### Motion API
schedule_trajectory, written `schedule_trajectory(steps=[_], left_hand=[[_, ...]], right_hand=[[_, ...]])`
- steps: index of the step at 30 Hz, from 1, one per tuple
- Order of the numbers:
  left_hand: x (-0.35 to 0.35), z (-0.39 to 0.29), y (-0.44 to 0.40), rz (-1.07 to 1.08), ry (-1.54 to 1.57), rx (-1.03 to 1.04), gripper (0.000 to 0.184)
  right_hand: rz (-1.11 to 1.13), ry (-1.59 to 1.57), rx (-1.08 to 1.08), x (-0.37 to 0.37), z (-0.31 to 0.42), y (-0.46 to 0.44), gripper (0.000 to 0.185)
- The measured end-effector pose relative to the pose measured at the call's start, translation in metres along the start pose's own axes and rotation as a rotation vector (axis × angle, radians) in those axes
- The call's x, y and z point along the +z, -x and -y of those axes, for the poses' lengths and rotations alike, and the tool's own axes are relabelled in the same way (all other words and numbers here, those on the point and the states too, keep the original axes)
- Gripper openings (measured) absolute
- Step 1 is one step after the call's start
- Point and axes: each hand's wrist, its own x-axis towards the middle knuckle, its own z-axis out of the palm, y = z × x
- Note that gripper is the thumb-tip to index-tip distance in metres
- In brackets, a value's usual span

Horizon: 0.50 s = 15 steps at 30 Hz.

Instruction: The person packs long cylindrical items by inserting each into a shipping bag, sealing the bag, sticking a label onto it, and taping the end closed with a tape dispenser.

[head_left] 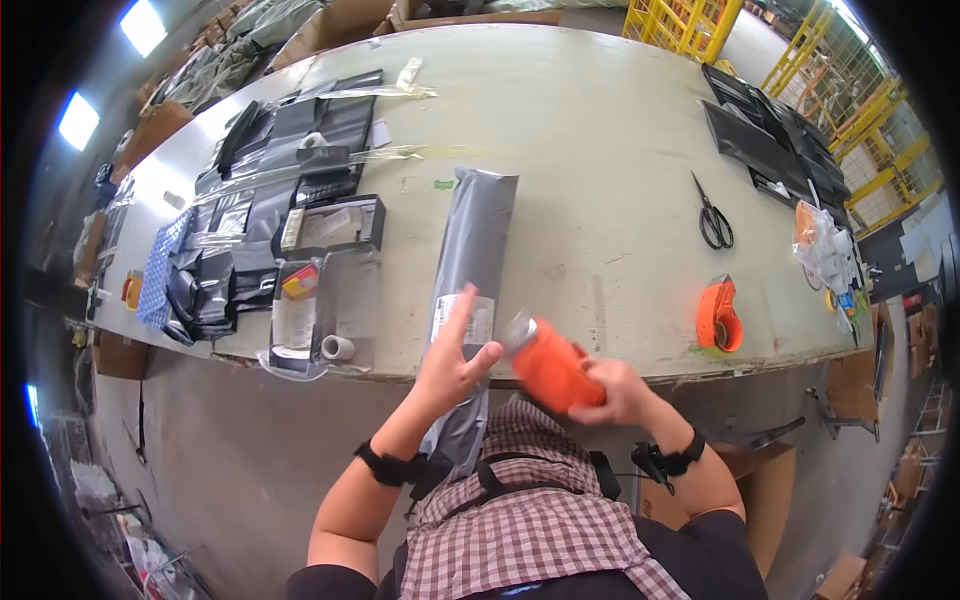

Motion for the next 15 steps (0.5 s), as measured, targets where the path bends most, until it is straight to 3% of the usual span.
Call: schedule_trajectory(steps=[2, 4, 7, 9, 11, 13, 14, 15], left_hand=[[-0.013, 0.009, 0.017, 0.307, 0.565, -0.469, 0.064], [-0.026, 0.008, 0.039, 0.412, 0.917, -0.703, 0.052], [-0.045, -0.005, 0.069, 0.303, 1.152, -0.754, 0.038], [-0.051, -0.01, 0.077, 0.268, 1.372, -0.822, 0.033], [-0.04, 0.015, 0.094, 0.135, 1.308, -0.887, 0.028], [-0.039, 0.02, 0.103, 0.091, 1.143, -0.912, 0.028], [-0.042, 0.017, 0.11, 0.045, 0.86, -0.909, 0.02], [-0.054, 0.011, 0.109, -0.098, 0.837, -0.86, 0.019]], right_hand=[[0.107, 0.003, -0.162, 0.012, 0.014, 0.002, 0.038], [0.18, 0.041, -0.193, 0.022, 0.024, 0.003, 0.036], [0.295, 0.029, -0.199, 0.037, 0.038, 0.0, 0.033], [0.379, -0.09, -0.032, 0.048, 0.048, -0.001, 0.034], [0.464, -0.267, 0.189, 0.054, 0.053, 0.001, 0.035], [0.423, -0.401, 0.187, 0.053, 0.054, 0.009, 0.036], [0.42, -0.426, 0.178, 0.05, 0.047, 0.014, 0.036], [0.418, -0.458, 0.176, 0.048, 0.037, 0.023, 0.037]])
